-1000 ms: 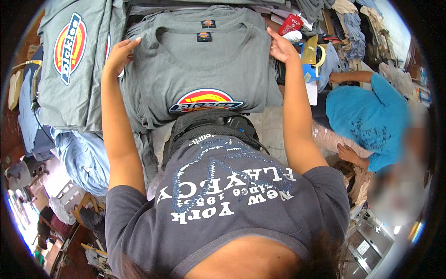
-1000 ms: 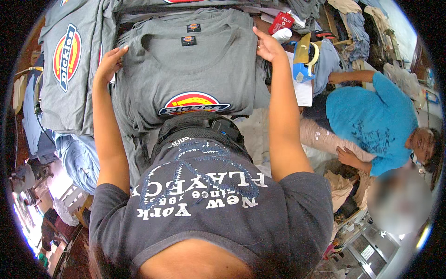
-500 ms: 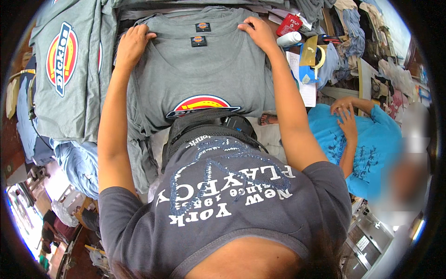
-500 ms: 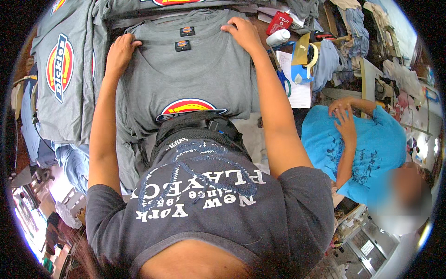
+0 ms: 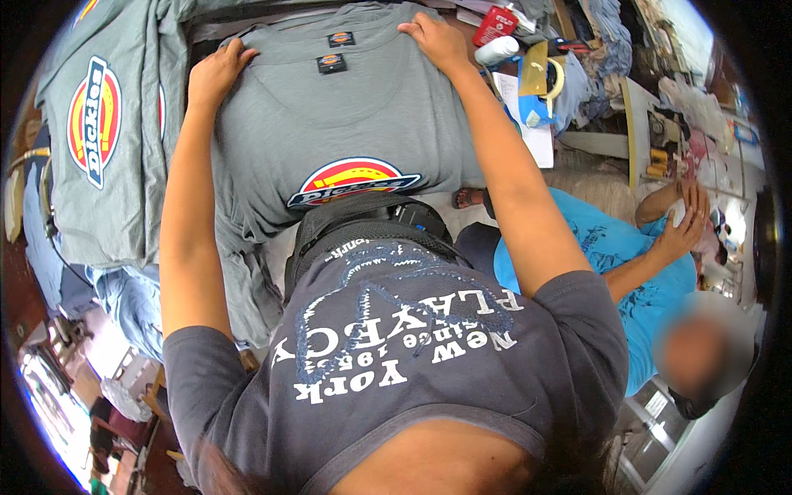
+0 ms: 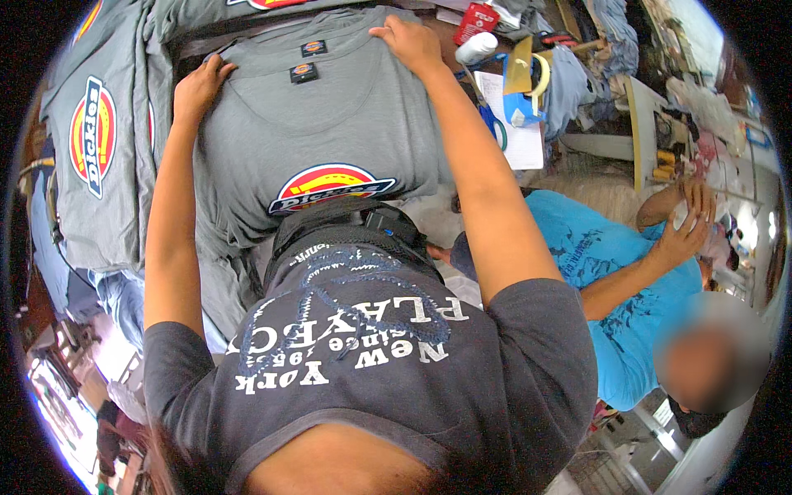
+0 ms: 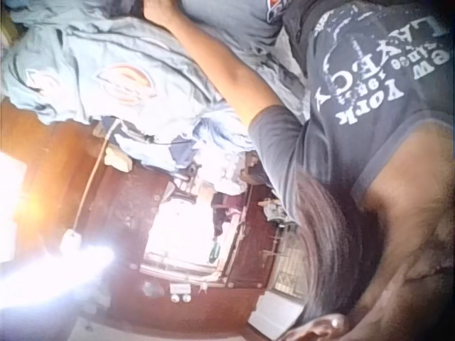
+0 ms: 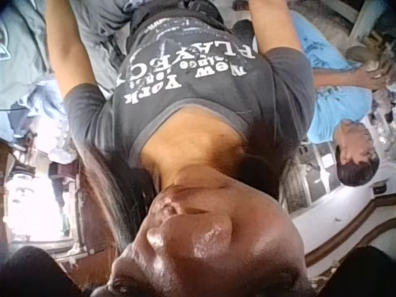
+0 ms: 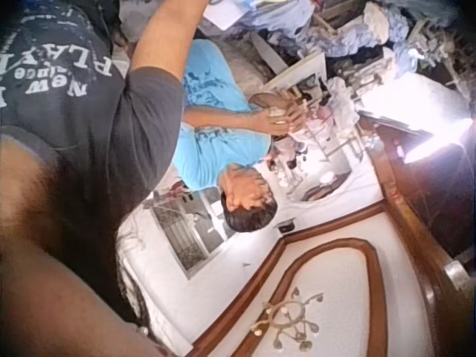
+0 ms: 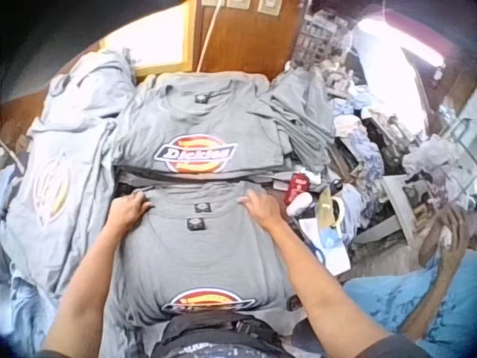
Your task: The person trims loose threads from garments using scissors and stacks them on a table, handling items one at a time and flattening them by hand.
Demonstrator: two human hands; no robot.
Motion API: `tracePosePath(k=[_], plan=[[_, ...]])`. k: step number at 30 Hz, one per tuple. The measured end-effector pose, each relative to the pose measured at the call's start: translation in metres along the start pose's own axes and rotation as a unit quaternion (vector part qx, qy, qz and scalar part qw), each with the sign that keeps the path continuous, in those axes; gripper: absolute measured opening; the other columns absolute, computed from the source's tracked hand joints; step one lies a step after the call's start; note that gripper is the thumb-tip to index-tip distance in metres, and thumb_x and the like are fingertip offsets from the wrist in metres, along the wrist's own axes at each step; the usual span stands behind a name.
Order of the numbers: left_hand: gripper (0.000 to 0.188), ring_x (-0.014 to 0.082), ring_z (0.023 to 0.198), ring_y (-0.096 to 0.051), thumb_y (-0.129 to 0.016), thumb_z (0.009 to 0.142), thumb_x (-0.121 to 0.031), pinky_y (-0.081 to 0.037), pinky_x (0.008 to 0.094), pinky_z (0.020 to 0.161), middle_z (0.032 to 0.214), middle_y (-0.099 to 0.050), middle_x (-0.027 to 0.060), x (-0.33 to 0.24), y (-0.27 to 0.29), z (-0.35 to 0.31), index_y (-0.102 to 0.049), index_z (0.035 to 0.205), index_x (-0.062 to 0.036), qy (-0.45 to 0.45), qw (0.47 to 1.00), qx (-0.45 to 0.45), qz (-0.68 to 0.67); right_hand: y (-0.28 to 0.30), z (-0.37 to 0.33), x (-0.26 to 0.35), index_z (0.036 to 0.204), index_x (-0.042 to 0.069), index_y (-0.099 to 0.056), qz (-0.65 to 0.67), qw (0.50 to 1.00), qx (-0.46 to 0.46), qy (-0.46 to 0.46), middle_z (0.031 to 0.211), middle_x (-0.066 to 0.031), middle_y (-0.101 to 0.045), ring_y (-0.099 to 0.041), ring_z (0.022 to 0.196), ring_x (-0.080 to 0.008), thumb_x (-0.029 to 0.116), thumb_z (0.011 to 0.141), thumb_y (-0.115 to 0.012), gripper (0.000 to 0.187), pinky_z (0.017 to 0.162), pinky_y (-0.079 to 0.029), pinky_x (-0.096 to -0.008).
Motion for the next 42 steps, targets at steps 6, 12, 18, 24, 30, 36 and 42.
tracePosePath(k=[6,12,18,24,30,36,42], plan=[[0.016,0.0217,0.087,-0.05,-0.053,0.078,-0.027,-0.04,0.0376,0.069,0.091,-0.052,0.001,-0.038,0.03,0.009,-0.055,0.089,-0.0156,0.034,0.996,-0.06,0.053,0.078,-0.077,-0.028,0.077,0.003,-0.056,0.245,0.948,-0.135,-0.149,0.065,-0.0079,-0.056,-0.054,0.058,-0.0177,0.023,0.078,-0.058,0.02,0.055,-0.043,-0.029],[0.017,0.0246,0.087,-0.049,-0.051,0.08,-0.028,-0.04,0.0419,0.068,0.09,-0.052,0.0052,-0.166,0.026,0.066,-0.056,0.086,-0.0123,-0.063,0.978,-0.128,-0.154,0.055,-0.21,-0.017,0.082,0.005,-0.059,0.293,0.873,0.09,-0.38,0.064,0.0009,-0.054,-0.048,0.056,-0.0062,0.024,0.077,-0.062,0.021,0.051,-0.037,-0.0184],[0.042,0.0276,0.097,-0.046,-0.053,0.075,-0.042,-0.029,0.049,0.081,0.102,-0.053,0.0101,-0.271,-0.013,0.094,-0.058,0.095,-0.0059,-0.135,0.983,0.041,-0.117,0.075,-0.207,0.013,0.089,0.004,-0.055,0.194,0.925,0.005,-0.328,0.076,-0.0076,-0.055,-0.054,0.069,-0.0205,0.02,0.062,-0.071,0.035,0.063,-0.044,-0.0311],[0.029,0.0266,0.092,-0.051,-0.056,0.075,-0.034,-0.035,0.0456,0.076,0.093,-0.057,0.0084,-0.267,0.005,0.097,-0.056,0.09,-0.0092,-0.137,0.955,-0.032,-0.261,0.075,-0.201,0.024,0.092,0.006,-0.052,0.183,0.905,0.003,-0.383,0.094,-0.0095,-0.052,-0.055,0.083,-0.0237,0.02,0.06,-0.072,0.04,0.074,-0.044,-0.0329],[0.016,0.0278,0.08,-0.052,-0.054,0.078,-0.02,-0.042,0.0368,0.067,0.082,-0.055,0.0085,-0.233,0.063,0.087,-0.054,0.088,-0.0076,-0.181,0.88,-0.156,-0.411,0.079,-0.189,0.036,0.082,0.006,-0.051,0.294,0.912,-0.026,-0.286,0.084,-0.0035,-0.05,-0.048,0.064,-0.015,0.013,0.061,-0.07,0.029,0.057,-0.04,-0.0268],[0.014,0.0283,0.077,-0.051,-0.057,0.076,-0.015,-0.041,0.036,0.066,0.079,-0.052,0.009,-0.222,0.073,0.084,-0.053,0.087,-0.0079,-0.19,0.861,-0.212,-0.421,0.07,-0.194,0.054,0.08,0.007,-0.051,0.39,0.89,0.01,-0.235,0.072,0.0024,-0.049,-0.039,0.059,-0.0081,0.011,0.067,-0.066,0.021,0.052,-0.032,-0.0209],[0.015,0.0284,0.077,-0.053,-0.059,0.074,-0.007,-0.042,0.0346,0.066,0.082,-0.053,0.0107,-0.222,0.08,0.082,-0.052,0.087,-0.0046,-0.202,0.847,-0.224,-0.437,0.074,-0.208,0.053,0.101,0.01,-0.04,0.28,0.886,-0.095,-0.357,0.068,-0.0055,-0.049,-0.053,0.06,-0.0239,0.017,0.067,-0.068,0.045,0.057,-0.043,-0.0338]])
Point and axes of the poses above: each hand's wrist, its own z-axis towards the middle knuckle, its own y-axis out of the back of the hand, x = y × z, the point moved 9 cm from there along z, towards the middle knuckle
